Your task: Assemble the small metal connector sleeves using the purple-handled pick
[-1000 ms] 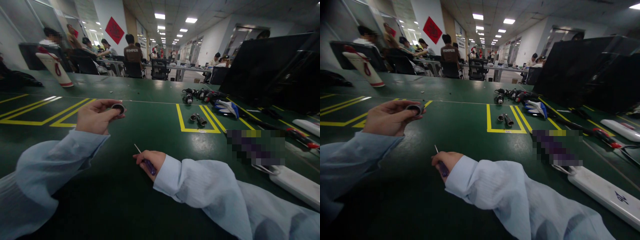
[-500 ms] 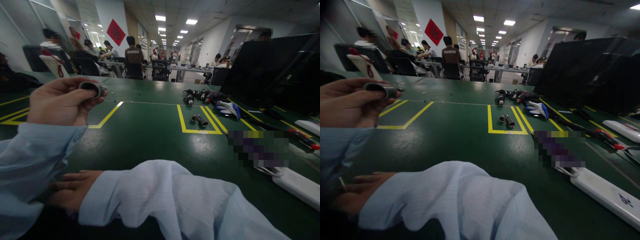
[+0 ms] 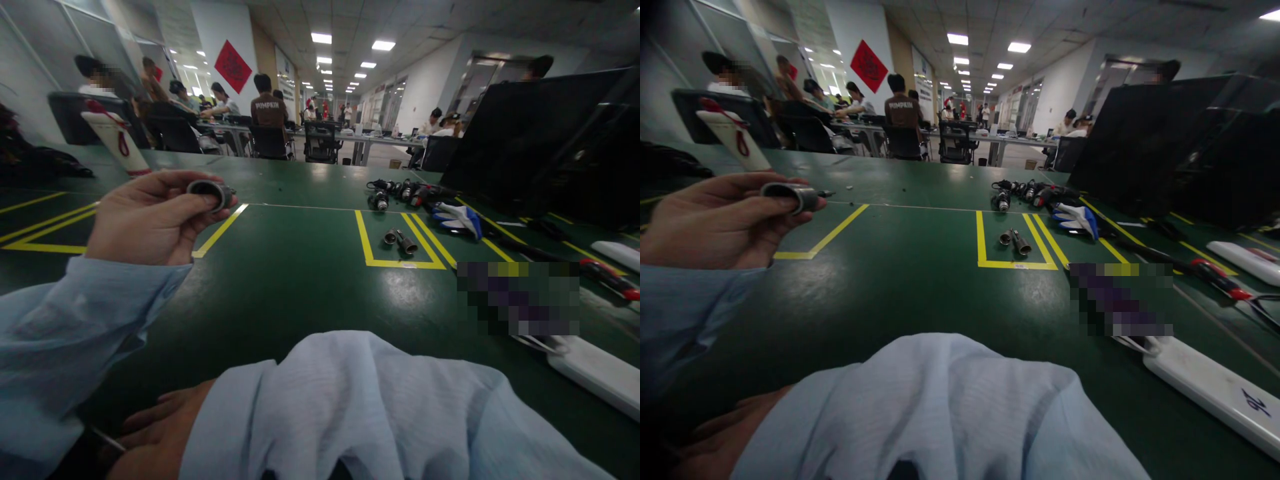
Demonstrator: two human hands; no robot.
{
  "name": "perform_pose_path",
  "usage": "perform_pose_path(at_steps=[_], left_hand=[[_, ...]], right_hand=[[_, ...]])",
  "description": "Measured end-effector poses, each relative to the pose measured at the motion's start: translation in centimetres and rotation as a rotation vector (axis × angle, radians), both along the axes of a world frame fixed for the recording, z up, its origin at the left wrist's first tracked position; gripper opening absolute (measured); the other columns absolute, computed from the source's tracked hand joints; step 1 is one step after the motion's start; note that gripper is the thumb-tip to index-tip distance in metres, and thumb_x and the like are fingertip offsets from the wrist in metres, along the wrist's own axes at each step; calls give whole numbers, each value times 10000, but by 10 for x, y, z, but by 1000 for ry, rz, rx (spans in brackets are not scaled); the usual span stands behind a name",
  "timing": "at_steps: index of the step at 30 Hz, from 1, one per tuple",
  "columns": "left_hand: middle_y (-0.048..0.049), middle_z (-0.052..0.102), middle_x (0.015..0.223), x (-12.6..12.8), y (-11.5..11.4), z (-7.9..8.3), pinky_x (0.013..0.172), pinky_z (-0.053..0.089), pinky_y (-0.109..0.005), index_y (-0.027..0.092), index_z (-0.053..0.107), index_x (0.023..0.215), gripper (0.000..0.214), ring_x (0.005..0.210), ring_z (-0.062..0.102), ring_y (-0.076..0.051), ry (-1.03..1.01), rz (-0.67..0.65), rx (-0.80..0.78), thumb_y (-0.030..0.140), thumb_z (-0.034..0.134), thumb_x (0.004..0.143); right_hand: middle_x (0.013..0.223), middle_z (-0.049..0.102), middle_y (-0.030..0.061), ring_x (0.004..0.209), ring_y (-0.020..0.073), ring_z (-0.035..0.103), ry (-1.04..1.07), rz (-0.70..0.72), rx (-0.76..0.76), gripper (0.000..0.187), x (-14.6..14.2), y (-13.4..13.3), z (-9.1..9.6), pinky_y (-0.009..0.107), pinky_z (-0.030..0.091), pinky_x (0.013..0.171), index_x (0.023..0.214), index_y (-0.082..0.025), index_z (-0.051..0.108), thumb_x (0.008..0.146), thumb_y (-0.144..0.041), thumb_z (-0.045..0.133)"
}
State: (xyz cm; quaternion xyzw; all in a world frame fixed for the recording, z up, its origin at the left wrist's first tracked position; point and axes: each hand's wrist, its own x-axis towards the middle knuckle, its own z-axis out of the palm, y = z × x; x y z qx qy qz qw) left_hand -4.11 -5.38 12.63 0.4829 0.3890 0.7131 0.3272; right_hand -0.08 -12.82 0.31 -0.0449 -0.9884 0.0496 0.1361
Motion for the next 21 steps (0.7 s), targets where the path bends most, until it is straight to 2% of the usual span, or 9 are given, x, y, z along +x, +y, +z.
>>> perform_pose_path(at_steps=[1,2,4,6,10,14,17,20,21], left_hand=[[-12,671,670,2,-1,-1,608,569,-215,82,622,716,170,638,664,-133,-3,-11,-11,-64,601,633],[-13,675,686,3,-2,-2,598,566,-211,84,623,725,177,640,663,-131,4,-24,-27,-65,598,633],[-27,684,726,6,-4,-5,606,561,-212,78,631,759,184,652,659,-127,32,-57,-72,-55,595,637],[-41,685,749,11,-6,-11,600,551,-203,67,634,783,184,656,654,-123,58,-97,-134,-39,598,638],[-25,676,708,27,-13,-29,557,531,-181,80,626,753,171,656,649,-125,85,-223,-277,-6,623,605],[-35,682,726,45,-19,-54,531,528,-202,96,636,765,236,655,646,-145,129,-368,-398,52,680,537],[-45,687,753,57,-20,-72,535,534,-231,108,641,771,238,662,647,-159,170,-433,-434,108,708,542],[-39,688,745,67,-19,-86,546,538,-237,105,639,783,236,617,642,-141,202,-463,-452,109,706,557],[-38,689,744,70,-18,-91,556,541,-242,100,639,796,243,606,641,-137,213,-477,-456,106,704,562]], right_hand=[[1205,569,-100,1160,67,464,-30,88,74,241,23,-7,2,130,419,910,1058,-231,598,846,-297,505],[1271,515,-63,1204,88,416,-20,45,114,270,46,-12,3,170,403,947,1108,-198,563,876,-265,443],[1311,473,-29,1209,126,407,-1,6,120,286,89,-20,2,226,383,982,1139,-168,526,891,-237,401],[1323,461,3,1236,153,377,5,10,50,289,125,-24,-2,274,383,993,1148,-151,503,888,-243,416],[1274,519,-6,1218,151,420,76,-163,-84,203,182,-28,-16,284,352,1028,1058,-186,542,890,-226,436],[1229,559,31,1205,163,442,132,-232,-186,203,224,-32,-20,327,375,1014,1031,-180,563,900,-195,408],[1221,562,73,1201,193,446,155,-232,-243,230,244,-33,-12,355,378,1008,1044,-153,571,901,-201,398],[1126,614,134,1050,206,564,327,-226,-347,276,253,-31,4,348,463,904,1083,-102,567,853,-230,483],[1038,649,135,946,191,606,456,-283,-425,289,254,-31,9,332,500,822,1077,-101,576,837,-244,503]])
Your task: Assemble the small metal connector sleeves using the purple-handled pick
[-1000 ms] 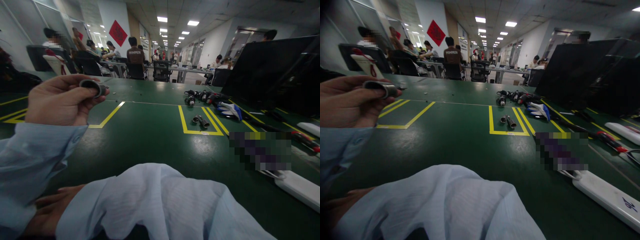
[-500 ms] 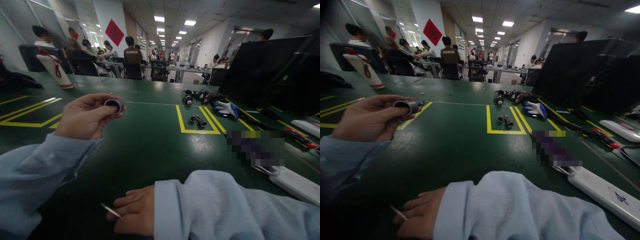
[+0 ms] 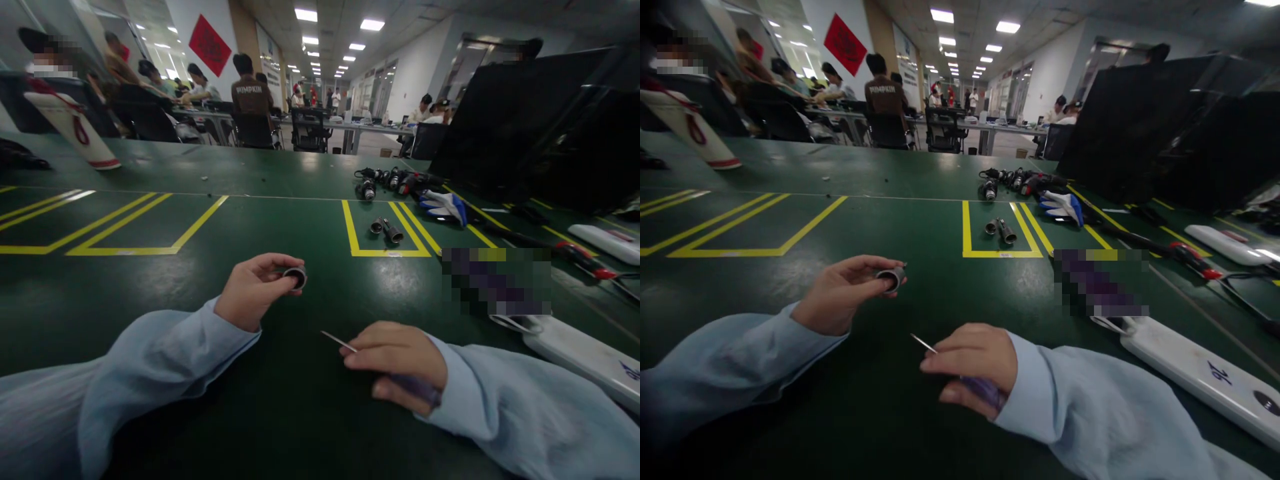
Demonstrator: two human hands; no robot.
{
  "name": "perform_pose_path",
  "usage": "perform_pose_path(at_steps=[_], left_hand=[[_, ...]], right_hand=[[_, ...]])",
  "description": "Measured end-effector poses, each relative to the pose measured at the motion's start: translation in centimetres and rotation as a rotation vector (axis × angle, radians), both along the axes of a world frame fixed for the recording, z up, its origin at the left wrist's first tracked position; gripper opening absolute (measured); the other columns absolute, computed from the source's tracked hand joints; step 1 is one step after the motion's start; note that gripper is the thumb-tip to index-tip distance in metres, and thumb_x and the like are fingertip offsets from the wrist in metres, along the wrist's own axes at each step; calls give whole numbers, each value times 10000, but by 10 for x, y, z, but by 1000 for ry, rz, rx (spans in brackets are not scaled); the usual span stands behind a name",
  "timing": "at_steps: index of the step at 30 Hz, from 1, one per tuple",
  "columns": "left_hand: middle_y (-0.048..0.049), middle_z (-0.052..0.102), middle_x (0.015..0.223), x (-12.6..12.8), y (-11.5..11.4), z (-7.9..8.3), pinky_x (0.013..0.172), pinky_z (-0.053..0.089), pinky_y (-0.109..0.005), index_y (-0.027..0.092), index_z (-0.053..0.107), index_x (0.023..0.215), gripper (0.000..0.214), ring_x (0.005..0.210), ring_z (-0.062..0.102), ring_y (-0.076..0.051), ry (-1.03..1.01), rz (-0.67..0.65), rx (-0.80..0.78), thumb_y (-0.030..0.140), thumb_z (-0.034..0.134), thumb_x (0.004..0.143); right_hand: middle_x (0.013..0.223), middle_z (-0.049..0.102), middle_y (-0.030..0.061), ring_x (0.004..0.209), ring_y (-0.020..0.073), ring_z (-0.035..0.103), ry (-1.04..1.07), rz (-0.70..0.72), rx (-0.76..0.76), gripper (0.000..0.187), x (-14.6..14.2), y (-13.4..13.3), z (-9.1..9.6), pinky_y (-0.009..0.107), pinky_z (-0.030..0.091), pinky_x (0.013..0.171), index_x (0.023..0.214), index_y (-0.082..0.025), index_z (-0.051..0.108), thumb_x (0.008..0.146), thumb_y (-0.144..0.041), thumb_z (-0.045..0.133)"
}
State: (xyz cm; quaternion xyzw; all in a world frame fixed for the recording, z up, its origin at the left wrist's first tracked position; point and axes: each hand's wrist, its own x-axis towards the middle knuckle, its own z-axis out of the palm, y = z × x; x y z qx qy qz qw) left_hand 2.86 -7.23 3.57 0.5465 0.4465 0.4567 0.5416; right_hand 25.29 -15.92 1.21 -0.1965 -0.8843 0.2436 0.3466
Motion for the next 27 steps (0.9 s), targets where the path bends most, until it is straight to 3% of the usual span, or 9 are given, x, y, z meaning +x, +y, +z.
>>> perform_pose_path(at_steps=[3,5,7,11,20,24,27], left_hand=[[-55,693,830,3,0,-11,595,555,-249,93,636,830,258,644,653,-142,21,-66,-14,101,700,580],[-63,686,897,3,-1,-17,608,560,-242,95,633,825,252,683,658,-146,17,-97,-10,89,697,581],[-60,684,904,2,-3,-21,602,562,-235,97,629,814,245,682,658,-143,12,-109,7,75,692,578],[-52,689,859,3,-6,-22,588,568,-242,99,628,806,240,650,655,-143,14,-126,38,62,682,575],[-62,689,859,6,-10,-17,630,579,-273,103,644,797,228,715,661,-171,32,-121,22,70,691,576],[-71,686,922,5,-11,-14,675,580,-318,110,654,826,264,775,660,-195,-32,-134,-50,79,707,568],[-71,692,932,5,-14,-9,785,549,-346,119,649,910,350,844,654,-203,-79,-122,-107,81,719,569]], right_hand=[[721,673,71,637,127,620,352,-256,-371,207,0,-1,10,246,520,558,856,-139,648,841,-283,500],[595,640,36,515,96,590,450,-381,-626,253,-2,-4,10,194,487,458,712,-145,637,834,-329,514],[540,622,23,472,84,576,457,-450,-776,290,-4,-6,8,175,472,436,655,-138,623,803,-377,551],[504,604,22,439,69,548,414,-472,-837,339,-6,-8,2,164,448,422,627,-123,622,774,-424,571],[483,594,21,399,59,511,308,-514,-774,341,-9,-10,0,157,414,389,617,-124,624,783,-413,550],[466,595,11,387,55,519,301,-555,-876,341,-11,-5,-2,139,420,385,610,-121,620,773,-417,569],[482,612,16,394,58,536,389,-495,-982,355,-12,3,-8,141,431,389,623,-112,619,747,-443,594]])
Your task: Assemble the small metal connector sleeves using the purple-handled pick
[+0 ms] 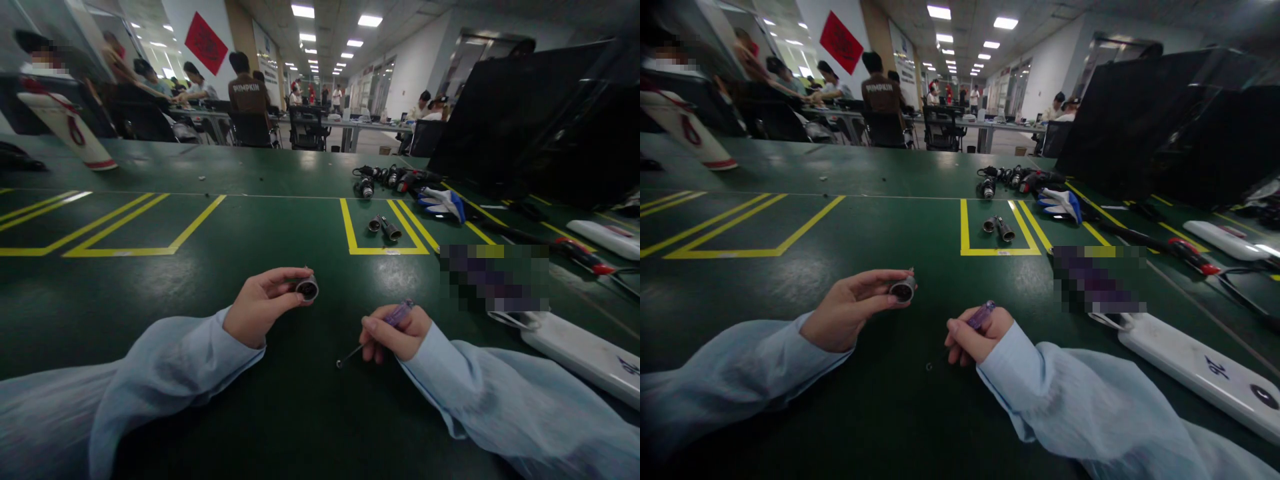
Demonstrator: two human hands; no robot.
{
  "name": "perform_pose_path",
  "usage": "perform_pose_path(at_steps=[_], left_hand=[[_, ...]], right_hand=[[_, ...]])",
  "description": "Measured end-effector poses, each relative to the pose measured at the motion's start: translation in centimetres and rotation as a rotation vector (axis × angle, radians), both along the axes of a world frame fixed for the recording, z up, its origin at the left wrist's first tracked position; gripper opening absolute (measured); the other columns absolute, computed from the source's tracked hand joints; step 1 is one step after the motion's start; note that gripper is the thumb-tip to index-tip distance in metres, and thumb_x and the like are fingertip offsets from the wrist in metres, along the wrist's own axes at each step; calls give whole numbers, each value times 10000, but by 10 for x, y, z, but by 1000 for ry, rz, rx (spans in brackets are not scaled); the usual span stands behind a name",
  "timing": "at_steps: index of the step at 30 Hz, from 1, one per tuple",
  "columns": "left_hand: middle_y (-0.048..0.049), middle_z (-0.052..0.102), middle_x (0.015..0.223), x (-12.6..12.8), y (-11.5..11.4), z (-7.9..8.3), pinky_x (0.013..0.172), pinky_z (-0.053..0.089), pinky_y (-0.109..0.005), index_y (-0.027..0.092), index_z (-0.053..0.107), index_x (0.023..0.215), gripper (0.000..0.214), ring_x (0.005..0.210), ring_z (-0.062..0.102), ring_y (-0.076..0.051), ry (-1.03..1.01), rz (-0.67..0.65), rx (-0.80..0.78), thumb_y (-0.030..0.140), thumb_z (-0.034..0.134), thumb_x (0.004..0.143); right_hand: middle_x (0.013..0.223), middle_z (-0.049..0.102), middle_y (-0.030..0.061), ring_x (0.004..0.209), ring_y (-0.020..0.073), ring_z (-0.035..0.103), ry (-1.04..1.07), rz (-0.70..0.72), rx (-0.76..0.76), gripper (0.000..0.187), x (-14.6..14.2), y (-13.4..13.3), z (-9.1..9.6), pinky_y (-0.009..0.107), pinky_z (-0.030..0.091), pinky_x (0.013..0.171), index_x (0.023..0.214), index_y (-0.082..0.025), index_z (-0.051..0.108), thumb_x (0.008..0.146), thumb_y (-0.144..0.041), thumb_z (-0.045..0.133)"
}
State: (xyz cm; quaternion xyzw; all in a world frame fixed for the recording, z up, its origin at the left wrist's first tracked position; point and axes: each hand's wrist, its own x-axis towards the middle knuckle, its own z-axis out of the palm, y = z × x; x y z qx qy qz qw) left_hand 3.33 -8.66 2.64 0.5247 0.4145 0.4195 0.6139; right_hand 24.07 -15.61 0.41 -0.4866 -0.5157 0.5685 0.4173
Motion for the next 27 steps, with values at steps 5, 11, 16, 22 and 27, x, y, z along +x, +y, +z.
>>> perform_pose_path(at_steps=[5,11,16,22,27], left_hand=[[-71,696,928,0,-4,7,814,533,-340,111,646,939,391,847,652,-196,-34,37,-60,90,735,558],[-68,704,909,0,-5,5,813,527,-320,126,653,940,405,825,660,-189,-45,20,-60,88,747,548],[-64,707,906,-5,-5,3,821,525,-318,129,650,941,389,838,659,-189,-39,13,-55,96,738,563],[-57,708,902,-6,-6,4,821,524,-315,130,654,927,383,837,660,-186,-47,19,-44,92,735,554],[-55,710,889,-4,-8,5,780,528,-268,131,655,931,374,806,661,-160,-56,17,-59,98,731,566]], right_hand=[[553,654,38,441,83,578,265,-40,34,320,-4,6,-5,186,474,437,663,-103,643,737,-414,625],[680,674,49,569,116,616,122,-121,472,200,-16,8,7,250,522,535,762,-139,653,815,-299,544],[710,669,49,632,126,614,-252,-112,916,131,-31,17,13,270,512,614,793,-151,648,788,-156,518],[747,672,82,678,135,623,-426,-52,1131,138,-36,20,17,274,515,643,857,-117,616,778,-107,503],[761,675,104,689,141,626,-506,-30,1248,128,-34,22,18,262,522,638,866,-98,601,774,-100,513]])
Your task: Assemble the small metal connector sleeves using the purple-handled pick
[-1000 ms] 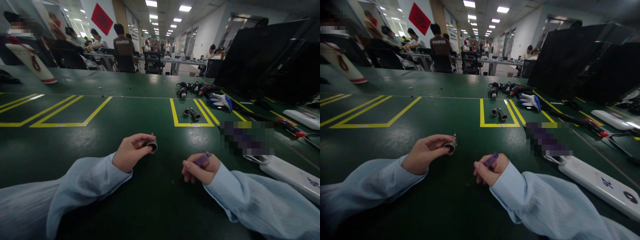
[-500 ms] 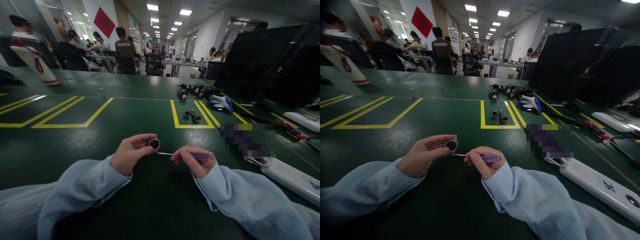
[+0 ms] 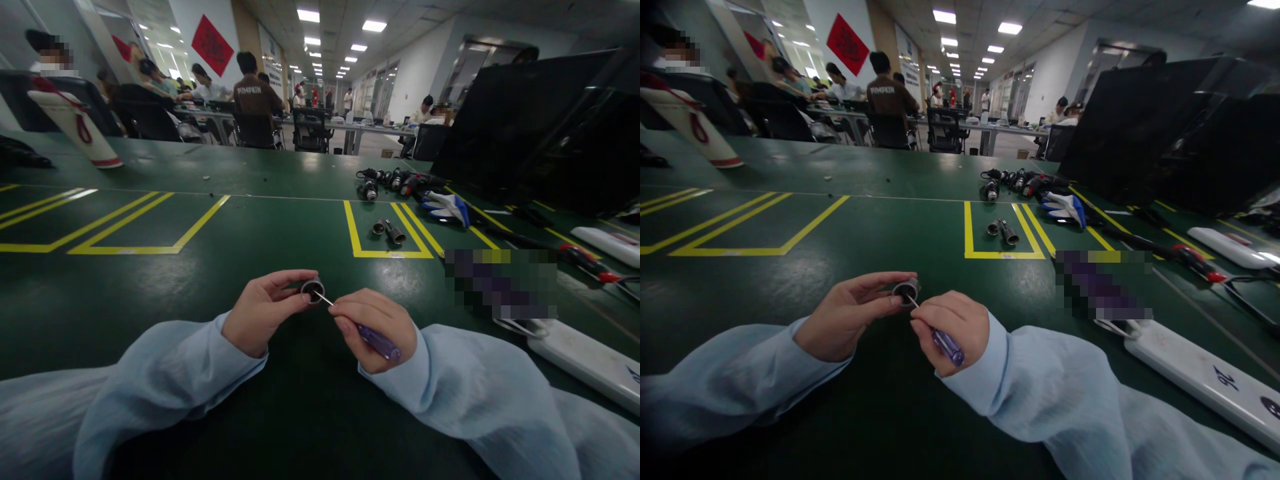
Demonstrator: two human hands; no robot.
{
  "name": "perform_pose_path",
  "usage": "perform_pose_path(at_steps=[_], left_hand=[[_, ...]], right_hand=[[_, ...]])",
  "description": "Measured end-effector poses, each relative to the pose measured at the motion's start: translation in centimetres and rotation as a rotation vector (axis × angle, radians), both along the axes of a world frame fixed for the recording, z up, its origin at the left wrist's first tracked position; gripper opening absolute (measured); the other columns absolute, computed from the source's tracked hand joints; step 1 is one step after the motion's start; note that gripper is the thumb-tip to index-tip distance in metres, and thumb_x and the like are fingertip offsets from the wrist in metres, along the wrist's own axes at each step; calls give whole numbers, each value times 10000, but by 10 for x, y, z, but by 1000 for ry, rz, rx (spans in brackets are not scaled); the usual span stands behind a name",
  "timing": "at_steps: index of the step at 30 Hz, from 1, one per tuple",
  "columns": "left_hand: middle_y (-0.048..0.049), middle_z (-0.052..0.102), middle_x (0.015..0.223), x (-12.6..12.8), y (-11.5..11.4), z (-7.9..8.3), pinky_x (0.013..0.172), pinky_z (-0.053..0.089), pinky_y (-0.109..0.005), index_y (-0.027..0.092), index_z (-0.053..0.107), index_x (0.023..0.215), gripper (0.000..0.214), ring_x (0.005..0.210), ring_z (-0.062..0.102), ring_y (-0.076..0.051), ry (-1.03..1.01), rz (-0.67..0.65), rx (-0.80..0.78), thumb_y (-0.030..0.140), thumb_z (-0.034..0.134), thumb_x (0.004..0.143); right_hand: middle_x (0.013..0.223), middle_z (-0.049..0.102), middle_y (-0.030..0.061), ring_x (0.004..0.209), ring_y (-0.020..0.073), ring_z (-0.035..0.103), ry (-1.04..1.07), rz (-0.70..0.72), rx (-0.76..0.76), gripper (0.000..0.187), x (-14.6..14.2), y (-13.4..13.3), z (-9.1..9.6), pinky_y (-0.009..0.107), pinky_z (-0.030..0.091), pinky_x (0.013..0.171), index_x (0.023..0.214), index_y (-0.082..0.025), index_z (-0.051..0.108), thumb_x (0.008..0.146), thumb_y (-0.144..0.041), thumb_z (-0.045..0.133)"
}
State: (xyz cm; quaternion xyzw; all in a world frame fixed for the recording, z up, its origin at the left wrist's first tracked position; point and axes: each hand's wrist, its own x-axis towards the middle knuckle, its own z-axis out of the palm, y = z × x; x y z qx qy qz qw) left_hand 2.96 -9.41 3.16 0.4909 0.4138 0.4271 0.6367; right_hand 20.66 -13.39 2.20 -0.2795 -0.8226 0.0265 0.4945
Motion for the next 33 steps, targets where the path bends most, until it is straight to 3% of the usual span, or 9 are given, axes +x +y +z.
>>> perform_pose_path(at_steps=[11,16,27,33], left_hand=[[-54,719,787,5,-2,7,631,562,-269,135,690,797,206,684,671,-177,156,51,120,126,675,591],[-57,718,840,5,-3,7,680,552,-256,129,699,825,221,741,668,-172,194,59,187,120,650,609],[-62,721,838,5,-4,11,780,532,-322,133,701,847,270,775,669,-198,185,32,149,87,659,584],[-61,718,862,5,-3,9,747,549,-308,126,693,840,245,757,671,-187,224,28,191,122,639,601]], right_hand=[[743,677,88,660,143,622,-57,-17,39,126,-6,2,3,268,527,603,867,-126,579,799,-122,472],[738,678,116,656,152,619,-55,-8,44,111,-7,-1,6,267,523,601,842,-88,589,780,-96,496],[745,675,121,666,147,613,-53,5,33,111,-5,-2,5,261,520,617,837,-64,602,772,-89,514],[738,674,114,653,148,606,-52,-4,55,95,-8,-1,4,265,517,601,823,-70,600,768,-80,523]])
